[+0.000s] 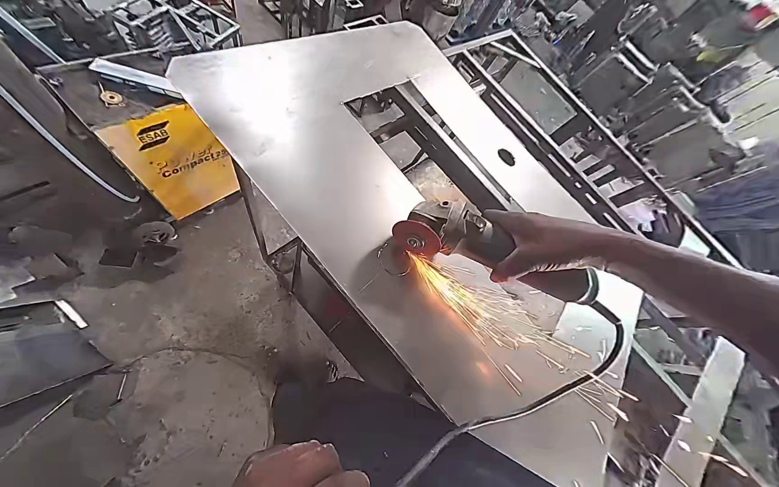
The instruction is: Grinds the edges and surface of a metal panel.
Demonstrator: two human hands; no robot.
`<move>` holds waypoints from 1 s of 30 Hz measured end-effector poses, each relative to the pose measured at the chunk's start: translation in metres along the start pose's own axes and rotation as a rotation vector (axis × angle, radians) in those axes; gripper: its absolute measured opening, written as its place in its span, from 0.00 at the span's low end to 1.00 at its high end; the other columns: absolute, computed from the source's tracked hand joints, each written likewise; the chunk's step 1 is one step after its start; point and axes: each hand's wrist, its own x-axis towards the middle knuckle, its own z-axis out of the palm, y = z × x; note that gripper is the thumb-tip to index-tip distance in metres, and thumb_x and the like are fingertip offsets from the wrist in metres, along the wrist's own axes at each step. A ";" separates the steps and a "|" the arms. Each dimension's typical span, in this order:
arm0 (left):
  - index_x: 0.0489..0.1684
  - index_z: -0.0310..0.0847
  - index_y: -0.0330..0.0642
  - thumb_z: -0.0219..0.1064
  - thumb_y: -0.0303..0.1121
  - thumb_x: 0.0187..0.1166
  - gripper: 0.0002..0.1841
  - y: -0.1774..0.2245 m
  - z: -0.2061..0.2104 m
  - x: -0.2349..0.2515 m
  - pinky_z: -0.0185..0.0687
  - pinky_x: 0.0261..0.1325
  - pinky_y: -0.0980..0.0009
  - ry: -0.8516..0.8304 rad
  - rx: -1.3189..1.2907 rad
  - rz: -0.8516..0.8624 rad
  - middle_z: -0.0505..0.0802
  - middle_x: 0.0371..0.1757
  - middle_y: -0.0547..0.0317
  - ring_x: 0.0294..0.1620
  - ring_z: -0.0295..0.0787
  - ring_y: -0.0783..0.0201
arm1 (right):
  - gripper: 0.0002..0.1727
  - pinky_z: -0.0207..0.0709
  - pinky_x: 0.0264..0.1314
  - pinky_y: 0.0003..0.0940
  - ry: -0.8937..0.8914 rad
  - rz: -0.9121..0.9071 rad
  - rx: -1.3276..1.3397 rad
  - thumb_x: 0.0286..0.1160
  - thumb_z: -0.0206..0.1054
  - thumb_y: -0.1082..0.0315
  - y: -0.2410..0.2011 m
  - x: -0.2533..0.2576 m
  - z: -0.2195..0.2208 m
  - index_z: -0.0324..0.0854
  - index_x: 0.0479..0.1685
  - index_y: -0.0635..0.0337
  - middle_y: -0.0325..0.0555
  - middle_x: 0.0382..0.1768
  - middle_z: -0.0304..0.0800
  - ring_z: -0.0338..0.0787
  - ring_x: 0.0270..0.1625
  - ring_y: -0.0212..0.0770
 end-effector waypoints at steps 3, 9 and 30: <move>0.44 0.93 0.39 0.71 0.41 0.82 0.14 -0.001 0.003 0.000 0.84 0.35 0.62 -0.008 -0.007 0.002 0.92 0.31 0.49 0.32 0.89 0.58 | 0.42 0.85 0.41 0.49 0.003 0.004 -0.112 0.42 0.91 0.64 -0.001 0.005 -0.009 0.74 0.64 0.49 0.45 0.40 0.89 0.90 0.39 0.44; 0.46 0.93 0.39 0.70 0.41 0.83 0.13 0.003 0.005 0.001 0.84 0.34 0.60 -0.018 0.002 0.014 0.92 0.31 0.49 0.32 0.89 0.55 | 0.41 0.83 0.40 0.50 0.011 -0.010 -0.255 0.40 0.90 0.61 -0.010 0.012 -0.017 0.74 0.62 0.47 0.42 0.38 0.88 0.90 0.38 0.42; 0.47 0.86 0.43 0.58 0.37 0.90 0.11 0.009 0.033 0.039 0.77 0.26 0.61 -0.220 0.111 0.292 0.86 0.30 0.53 0.27 0.85 0.54 | 0.43 0.83 0.39 0.57 0.028 -0.082 -0.535 0.38 0.89 0.61 -0.031 0.033 -0.046 0.75 0.65 0.40 0.40 0.38 0.90 0.90 0.39 0.45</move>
